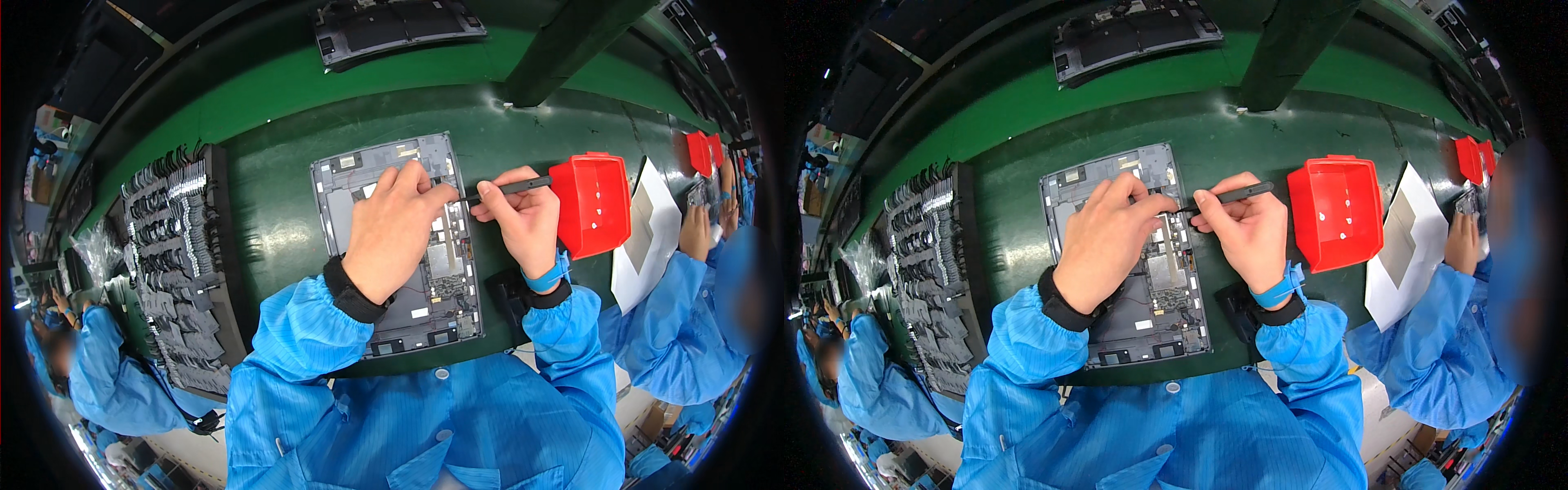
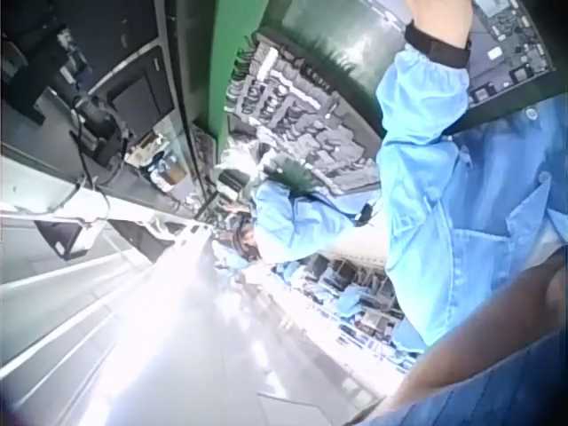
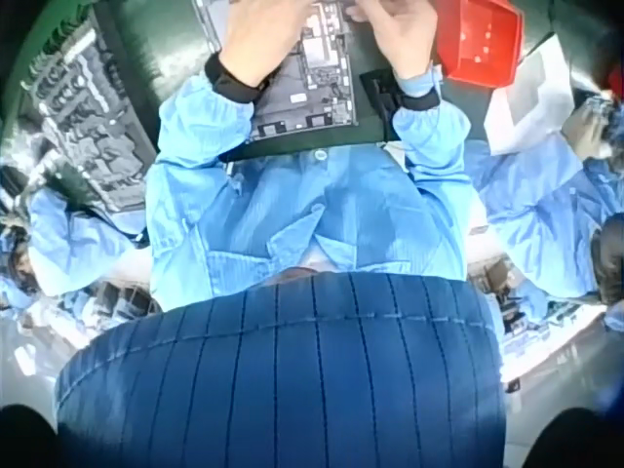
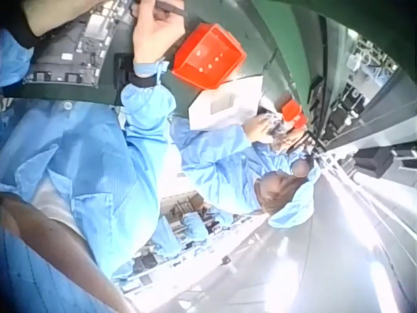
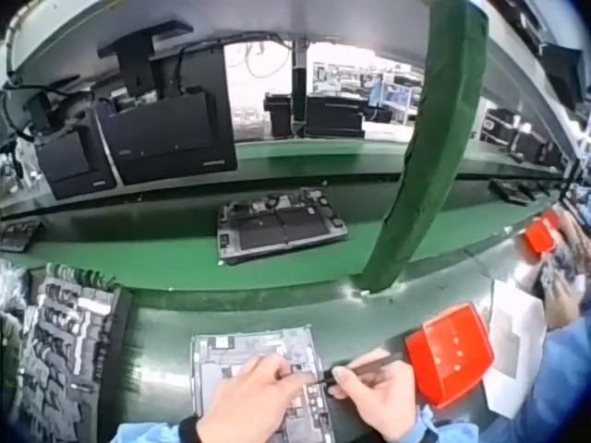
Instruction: The recorder is assembling electronic components inside a tablet casing using a small tool to manipulate ribbon cables.
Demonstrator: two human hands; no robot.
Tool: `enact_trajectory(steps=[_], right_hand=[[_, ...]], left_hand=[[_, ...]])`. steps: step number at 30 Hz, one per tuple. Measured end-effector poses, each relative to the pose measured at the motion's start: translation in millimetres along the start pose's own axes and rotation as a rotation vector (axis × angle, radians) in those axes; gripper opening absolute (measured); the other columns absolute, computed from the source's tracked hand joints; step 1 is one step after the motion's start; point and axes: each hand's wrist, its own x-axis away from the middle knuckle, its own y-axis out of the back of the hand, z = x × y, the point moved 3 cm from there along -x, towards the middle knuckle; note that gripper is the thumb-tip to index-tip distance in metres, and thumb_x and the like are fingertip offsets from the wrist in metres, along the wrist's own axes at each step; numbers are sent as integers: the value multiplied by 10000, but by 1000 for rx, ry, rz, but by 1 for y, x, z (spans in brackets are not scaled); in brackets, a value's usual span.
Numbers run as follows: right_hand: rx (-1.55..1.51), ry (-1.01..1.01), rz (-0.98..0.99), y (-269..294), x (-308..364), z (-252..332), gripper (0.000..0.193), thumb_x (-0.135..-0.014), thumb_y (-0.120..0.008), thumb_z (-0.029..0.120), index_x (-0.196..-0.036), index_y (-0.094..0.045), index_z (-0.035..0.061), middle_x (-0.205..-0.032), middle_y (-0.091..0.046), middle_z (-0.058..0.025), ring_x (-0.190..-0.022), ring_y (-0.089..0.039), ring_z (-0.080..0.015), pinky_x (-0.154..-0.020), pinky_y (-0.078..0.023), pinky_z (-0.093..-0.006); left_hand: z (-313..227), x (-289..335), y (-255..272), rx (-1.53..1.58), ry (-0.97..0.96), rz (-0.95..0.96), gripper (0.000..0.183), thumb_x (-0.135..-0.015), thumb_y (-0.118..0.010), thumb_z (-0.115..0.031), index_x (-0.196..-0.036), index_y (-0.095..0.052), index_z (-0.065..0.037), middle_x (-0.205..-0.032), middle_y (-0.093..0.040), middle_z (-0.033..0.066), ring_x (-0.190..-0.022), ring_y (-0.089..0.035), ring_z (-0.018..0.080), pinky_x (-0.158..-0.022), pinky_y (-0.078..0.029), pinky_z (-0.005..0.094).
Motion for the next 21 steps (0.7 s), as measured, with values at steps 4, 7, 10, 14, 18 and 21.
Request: enact_trajectory(steps=[4, 7, 10, 14, 18, 21], right_hand=[[-3, -38, 11, 1, -2, -1, 132, -907, -709, 28, -916, -597, -41, -773, -699, -110, -700, -719, -150, -610, -583, -243], [-15, -44, 13, 0, -3, -3, 132, -907, -708, 26, -913, -596, -43, -775, -701, -114, -699, -719, -151, -608, -582, -243], [-21, -25, 10, 0, -3, -3, 129, -910, -705, 26, -912, -595, -43, -768, -699, -113, -691, -717, -150, -605, -582, -243], [-16, -52, 20, 1, -1, -5, 129, -925, -685, 24, -965, -578, -37, -824, -701, -109, -748, -716, -149, -655, -581, -249], [-63, 252, 1, 9, -1, 1, 165, -984, -604, 68, -1106, -534, -18, -1024, -679, -133, -931, -694, -185, -765, -547, -306], [618, 273, 105, 12, 11, 33, 228, -1003, -555, 89, -1200, -502, -12, -1069, -629, -142, -949, -663, -233, -773, -515, -351]], left_hand=[[1, 0, 0, 5, -8, -9, 246, -808, -734, -111, -1039, -726, -194, -953, -561, 14, -934, -594, 237, -716, -550, 375], [1, -1, -1, 11, -12, -19, 249, -807, -733, -107, -1041, -726, -193, -951, -560, 15, -938, -594, 239, -715, -550, 377], [2, -1, -2, 9, -23, -12, 248, -810, -729, -106, -1041, -724, -196, -952, -559, 13, -948, -593, 239, -717, -549, 378], [1, -3, 0, 4, -9, 38, 232, -829, -712, -116, -1038, -719, -216, -965, -561, 9, -972, -594, 234, -723, -547, 377], [3, -5, 1, 15, -25, 40, 223, -839, -702, -125, -1036, -716, -230, -972, -562, 7, -981, -595, 231, -732, -546, 373], [4, -3, 1, 18, -18, 45, 216, -836, -702, -129, -1028, -716, -226, -969, -562, 7, -980, -596, 232, -744, -544, 374]])
